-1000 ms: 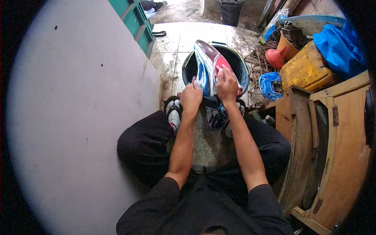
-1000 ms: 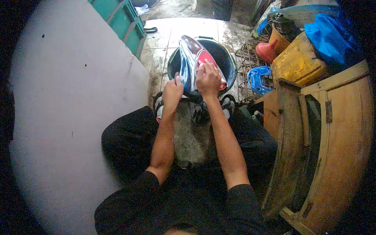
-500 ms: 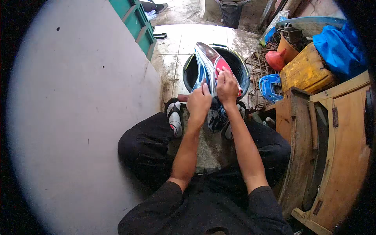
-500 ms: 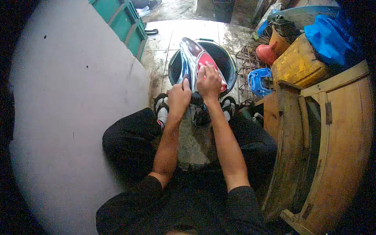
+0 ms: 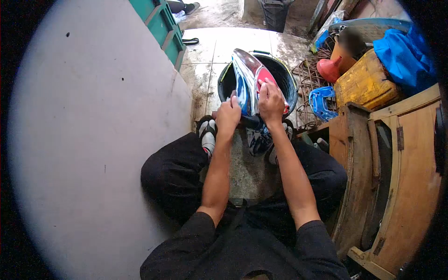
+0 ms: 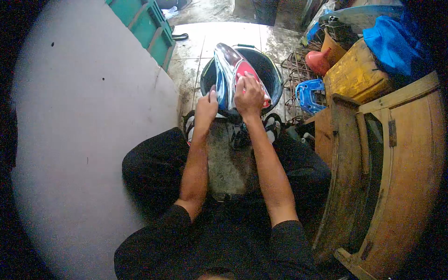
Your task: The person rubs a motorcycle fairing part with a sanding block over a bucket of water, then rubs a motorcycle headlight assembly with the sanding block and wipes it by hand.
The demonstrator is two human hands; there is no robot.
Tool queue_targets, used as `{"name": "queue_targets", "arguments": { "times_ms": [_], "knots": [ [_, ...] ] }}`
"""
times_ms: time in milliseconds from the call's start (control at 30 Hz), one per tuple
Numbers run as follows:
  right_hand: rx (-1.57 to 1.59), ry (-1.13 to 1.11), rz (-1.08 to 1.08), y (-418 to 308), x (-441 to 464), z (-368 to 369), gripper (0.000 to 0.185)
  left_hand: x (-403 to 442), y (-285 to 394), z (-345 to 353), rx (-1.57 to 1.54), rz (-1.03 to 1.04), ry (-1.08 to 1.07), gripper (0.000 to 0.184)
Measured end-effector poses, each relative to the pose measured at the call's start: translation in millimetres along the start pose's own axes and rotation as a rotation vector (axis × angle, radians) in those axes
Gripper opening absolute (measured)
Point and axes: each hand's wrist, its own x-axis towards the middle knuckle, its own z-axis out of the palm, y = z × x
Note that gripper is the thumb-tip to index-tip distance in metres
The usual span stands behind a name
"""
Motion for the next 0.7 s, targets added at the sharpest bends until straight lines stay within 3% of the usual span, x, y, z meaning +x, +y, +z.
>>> {"name": "queue_targets", "arguments": {
  "times_ms": [67, 200, 233, 367, 467, 600, 700],
  "knots": [
    [-0.007, 0.003, -0.002, 2.3, 0.8, 1.8, 0.037, -11.6, 6.7, -2.0, 0.037, -0.013, -0.109, 0.051],
    [0.003, -0.010, 0.028, 0.8, -0.9, 0.5, 0.038, -26.9, 20.9, 1.9, -0.011, 0.020, 0.020, 0.053],
    [0.002, -0.012, 0.027, -0.7, -1.8, -1.1, 0.038, -12.6, 8.7, 7.1, 0.085, -0.087, -0.010, 0.052],
    [-0.005, -0.011, 0.000, 4.3, 2.1, 2.1, 0.038, -3.9, -4.5, 3.4, 0.058, 0.041, -0.063, 0.052],
    [-0.008, -0.013, 0.010, 3.5, 0.4, 3.3, 0.038, -30.6, 23.6, 1.6, 0.106, 0.031, -0.053, 0.052],
    [-0.002, 0.002, 0.012, 0.4, -1.5, 0.5, 0.037, -6.1, 5.1, 3.2, 0.095, -0.070, -0.008, 0.054],
    [-0.023, -0.005, 0.006, 0.8, 0.2, 1.1, 0.036, -15.9, 21.1, -1.5, 0.120, -0.017, -0.074, 0.053]
  ]
}}
